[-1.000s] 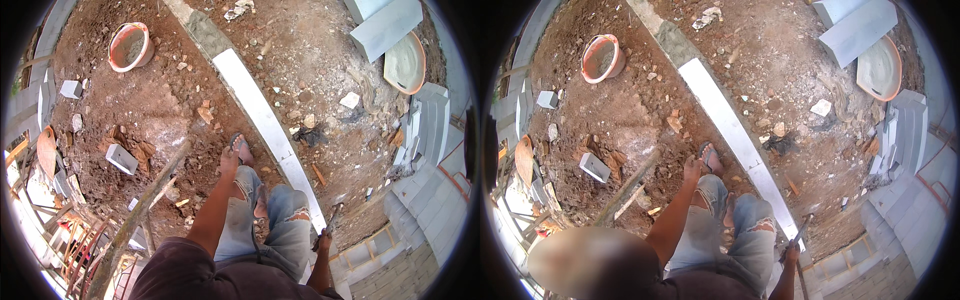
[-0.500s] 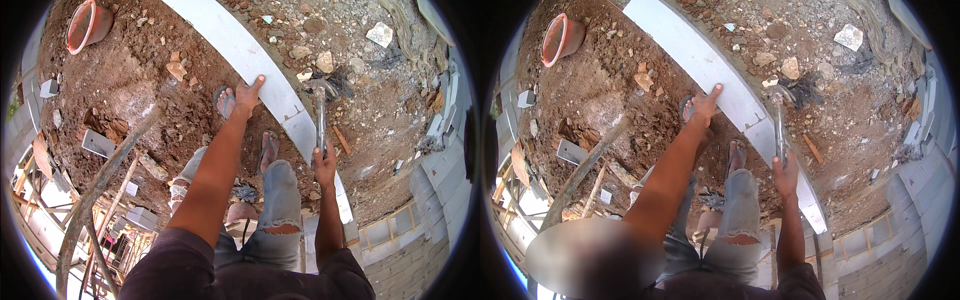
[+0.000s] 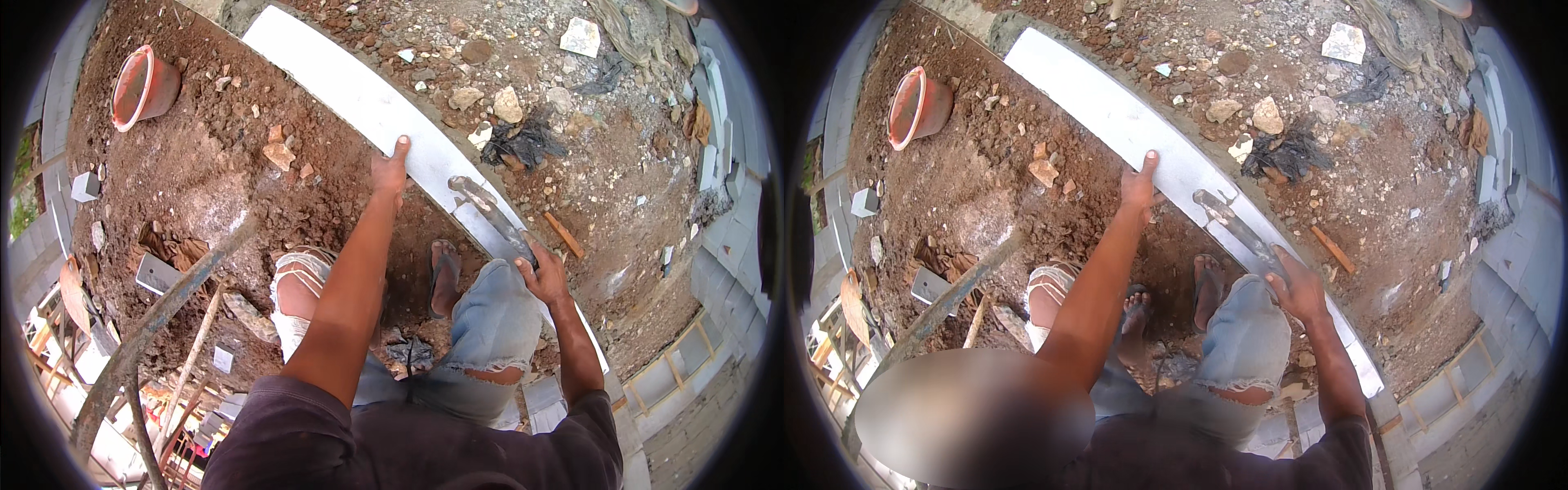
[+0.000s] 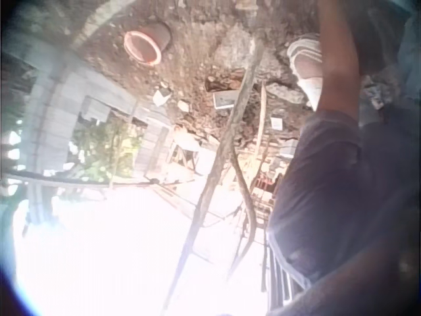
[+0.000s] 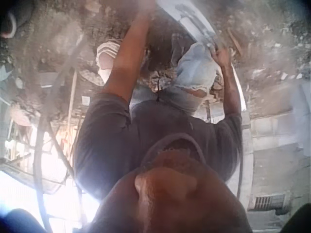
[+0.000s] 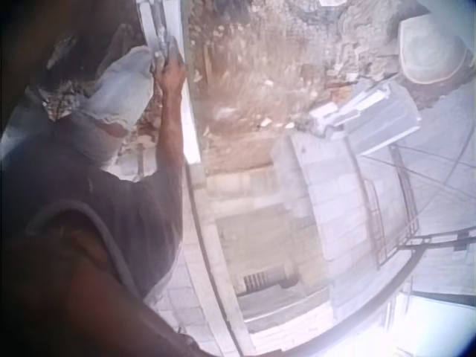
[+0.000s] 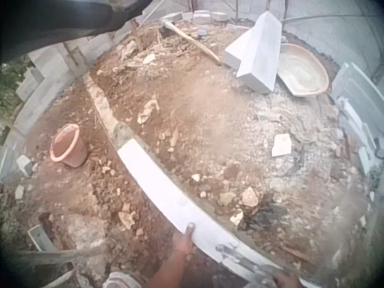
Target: The person scoops cement from a bucket with a trowel and spreads it along a marked line on the ground. They then pick up white rectangular tiles, apply cement to their back, and place them onto the prepared line, tapping them into position with a hammer.
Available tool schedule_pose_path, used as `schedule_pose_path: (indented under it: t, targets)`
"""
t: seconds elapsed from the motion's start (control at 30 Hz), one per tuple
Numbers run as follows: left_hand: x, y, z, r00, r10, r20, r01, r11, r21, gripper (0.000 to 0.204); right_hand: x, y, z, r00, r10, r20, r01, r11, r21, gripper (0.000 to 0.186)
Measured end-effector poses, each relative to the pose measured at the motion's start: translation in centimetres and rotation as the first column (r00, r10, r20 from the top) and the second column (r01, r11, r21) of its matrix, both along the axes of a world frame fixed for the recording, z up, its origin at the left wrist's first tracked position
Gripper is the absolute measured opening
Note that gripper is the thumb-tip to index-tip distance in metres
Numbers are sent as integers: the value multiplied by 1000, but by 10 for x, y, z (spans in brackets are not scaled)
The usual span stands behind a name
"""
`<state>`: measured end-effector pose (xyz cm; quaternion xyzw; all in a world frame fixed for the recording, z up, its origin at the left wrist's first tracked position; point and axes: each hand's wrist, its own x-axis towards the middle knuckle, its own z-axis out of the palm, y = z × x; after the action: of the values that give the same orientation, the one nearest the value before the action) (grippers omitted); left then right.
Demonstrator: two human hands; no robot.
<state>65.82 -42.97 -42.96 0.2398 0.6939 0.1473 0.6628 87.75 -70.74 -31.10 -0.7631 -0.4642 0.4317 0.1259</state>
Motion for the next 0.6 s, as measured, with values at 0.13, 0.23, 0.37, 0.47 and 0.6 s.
schedule_pose_path:
  t: [0.13, 0.23, 0.37, 0.47, 0.6]
  targets:
    - [2, -4, -6, 999, -46, 13, 45, 998, 36, 90, 8, -15, -16, 988, 74, 134, -94, 984, 154, 55]
    - [8, 1, -3, 999, -32, 10, 32, 999, 22, 87, 7, 0, -26, 970, 67, 232, -88, 993, 80, 57]
    - [6, 1, 3, 995, -41, 87, 37, 998, 50, 89, -3, 20, 22, 965, 25, 259, 6, 993, -120, 51]
    - [-6, 15, -16, 981, -97, 170, 100, 995, -10, 96, -25, 33, 93, 953, 112, 281, -71, 986, -152, 45]
    - [-6, 27, -11, 965, -166, 203, 197, 970, -140, 99, -91, 21, 116, 970, 215, 116, -189, 961, -204, 39]
